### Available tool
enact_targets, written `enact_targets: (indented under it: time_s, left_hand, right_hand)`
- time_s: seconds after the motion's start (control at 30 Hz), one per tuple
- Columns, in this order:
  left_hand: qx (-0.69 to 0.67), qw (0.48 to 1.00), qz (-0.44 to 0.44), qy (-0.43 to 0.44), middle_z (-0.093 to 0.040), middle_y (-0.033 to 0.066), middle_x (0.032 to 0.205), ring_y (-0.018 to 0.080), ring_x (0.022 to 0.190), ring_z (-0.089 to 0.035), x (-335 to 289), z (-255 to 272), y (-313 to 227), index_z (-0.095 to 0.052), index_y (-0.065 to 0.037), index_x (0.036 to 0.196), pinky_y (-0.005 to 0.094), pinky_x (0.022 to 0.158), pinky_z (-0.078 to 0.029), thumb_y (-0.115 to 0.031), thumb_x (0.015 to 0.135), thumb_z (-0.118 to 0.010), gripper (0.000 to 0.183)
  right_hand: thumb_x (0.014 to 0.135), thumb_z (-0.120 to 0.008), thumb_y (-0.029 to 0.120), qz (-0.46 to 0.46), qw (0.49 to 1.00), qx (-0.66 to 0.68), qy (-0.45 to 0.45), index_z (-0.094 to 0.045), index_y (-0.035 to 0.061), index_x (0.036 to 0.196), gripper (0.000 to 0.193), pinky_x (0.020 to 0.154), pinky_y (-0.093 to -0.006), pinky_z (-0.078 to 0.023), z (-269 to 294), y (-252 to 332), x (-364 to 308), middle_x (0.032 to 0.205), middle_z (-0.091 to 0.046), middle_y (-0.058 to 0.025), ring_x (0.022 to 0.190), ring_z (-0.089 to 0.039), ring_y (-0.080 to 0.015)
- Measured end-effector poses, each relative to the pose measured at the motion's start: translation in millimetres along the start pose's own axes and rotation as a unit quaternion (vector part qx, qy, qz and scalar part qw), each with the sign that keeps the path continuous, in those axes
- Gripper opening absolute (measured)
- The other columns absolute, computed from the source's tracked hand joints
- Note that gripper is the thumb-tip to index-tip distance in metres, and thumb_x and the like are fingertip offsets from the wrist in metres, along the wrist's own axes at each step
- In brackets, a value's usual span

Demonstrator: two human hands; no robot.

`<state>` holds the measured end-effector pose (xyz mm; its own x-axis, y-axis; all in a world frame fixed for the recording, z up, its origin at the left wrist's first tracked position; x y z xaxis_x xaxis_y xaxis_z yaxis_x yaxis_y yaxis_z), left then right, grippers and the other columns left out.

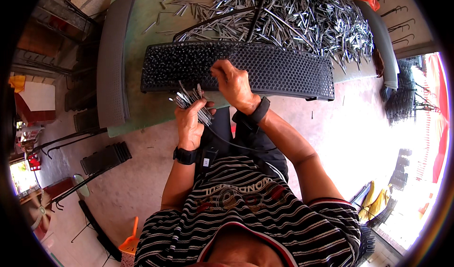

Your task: The person picks up metal rods from a pile on a table and inserts them into the holes of a black perforated panel.

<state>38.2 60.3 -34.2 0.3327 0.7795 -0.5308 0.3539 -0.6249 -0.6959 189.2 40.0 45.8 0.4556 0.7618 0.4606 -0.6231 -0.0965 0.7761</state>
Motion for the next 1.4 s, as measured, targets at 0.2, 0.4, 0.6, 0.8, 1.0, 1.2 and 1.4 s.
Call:
enact_targets:
  time_s: [0.2, 0.4, 0.6, 0.8, 1.0, 1.2, 1.4]
  left_hand:
    - [0.005, 1.000, -0.002, -0.003, -0.061, 0.0096, 0.078, 0.0233, 0.059, -0.063, 1.1, 0.0, -0.8, -0.058, 0.000, 0.089, 0.0332, 0.046, -0.052, 0.005, 0.074, -0.063, 0.017]
    - [0.005, 1.000, -0.002, 0.027, -0.063, 0.0103, 0.076, 0.0213, 0.058, -0.062, 3.0, -5.6, 6.1, -0.061, 0.001, 0.086, 0.0314, 0.044, -0.050, 0.004, 0.073, -0.067, 0.015]
    - [0.016, 0.999, -0.012, 0.039, -0.063, 0.0091, 0.075, 0.0202, 0.058, -0.062, 2.0, -8.8, 6.1, -0.061, 0.001, 0.089, 0.0307, 0.046, -0.050, 0.005, 0.073, -0.066, 0.017]
    - [-0.021, 0.997, -0.015, 0.073, -0.062, 0.0092, 0.076, 0.0201, 0.058, -0.061, 5.7, -5.9, 8.7, -0.059, 0.003, 0.091, 0.0299, 0.051, -0.052, 0.006, 0.074, -0.064, 0.018]
    - [-0.018, 0.998, 0.013, 0.052, -0.061, 0.0083, 0.075, 0.0187, 0.057, -0.060, 3.6, -0.1, 10.4, -0.060, 0.004, 0.092, 0.0304, 0.050, -0.052, 0.005, 0.075, -0.064, 0.018]
    - [0.030, 0.998, 0.031, 0.034, -0.060, 0.0068, 0.072, 0.0166, 0.053, -0.058, -4.0, -0.8, 4.9, -0.059, 0.001, 0.087, 0.0276, 0.043, -0.048, 0.006, 0.073, -0.066, 0.017]
    - [0.036, 0.996, 0.007, 0.079, -0.060, 0.0061, 0.072, 0.0159, 0.055, -0.058, -5.0, -6.4, 3.7, -0.061, 0.000, 0.091, 0.0275, 0.044, -0.048, 0.003, 0.073, -0.068, 0.020]
  right_hand:
    - [0.077, -0.064, 0.002, 0.163, 0.969, -0.169, 0.081, -0.061, 0.0003, 0.083, 0.007, 0.051, -0.0292, -0.048, -14.5, 17.3, -0.4, 0.074, -0.063, -0.0108, 0.057, -0.062, -0.0211]
    - [0.073, -0.070, 0.012, -0.117, 0.978, 0.010, 0.170, -0.065, 0.0005, 0.085, 0.018, 0.051, -0.0270, -0.047, -14.5, -6.3, -12.1, 0.069, -0.064, -0.0115, 0.057, -0.062, -0.0164]
    - [0.080, -0.061, 0.002, -0.215, 0.966, 0.126, 0.066, -0.059, -0.0035, 0.087, 0.009, 0.053, -0.0231, -0.049, -0.1, -15.0, -9.2, 0.067, -0.065, -0.0091, 0.064, -0.065, -0.0119]
    - [0.082, -0.059, -0.002, -0.124, 0.979, 0.155, -0.042, -0.054, 0.0007, 0.093, 0.012, 0.054, -0.0226, -0.050, -3.5, -12.1, -7.5, 0.078, -0.064, -0.0091, 0.067, -0.066, -0.0130]
    - [0.079, -0.061, -0.003, 0.076, 0.996, -0.045, 0.020, -0.057, 0.0013, 0.087, 0.010, 0.055, -0.0247, -0.050, -11.7, 7.6, -5.4, 0.077, -0.063, -0.0098, 0.066, -0.065, -0.0193]
    - [0.077, -0.066, 0.010, 0.071, 0.987, -0.128, 0.062, -0.064, 0.0020, 0.083, 0.010, 0.050, -0.0289, -0.047, -12.4, 10.6, -5.3, 0.069, -0.060, -0.0085, 0.054, -0.059, -0.0211]
    - [0.076, -0.066, 0.008, -0.177, 0.962, 0.047, 0.201, -0.063, -0.0025, 0.082, 0.013, 0.053, -0.0254, -0.049, -21.1, -9.8, -20.9, 0.072, -0.066, -0.0121, 0.062, -0.064, -0.0136]
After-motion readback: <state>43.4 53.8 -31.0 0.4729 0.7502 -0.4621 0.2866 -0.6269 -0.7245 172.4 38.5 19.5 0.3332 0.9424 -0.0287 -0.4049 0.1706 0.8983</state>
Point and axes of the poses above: each hand's wrist, its own x-axis towards the middle knuckle, its own z-axis out of the back of the hand, y = z × x, the point moved 8 cm from there along x, towards the middle knuckle
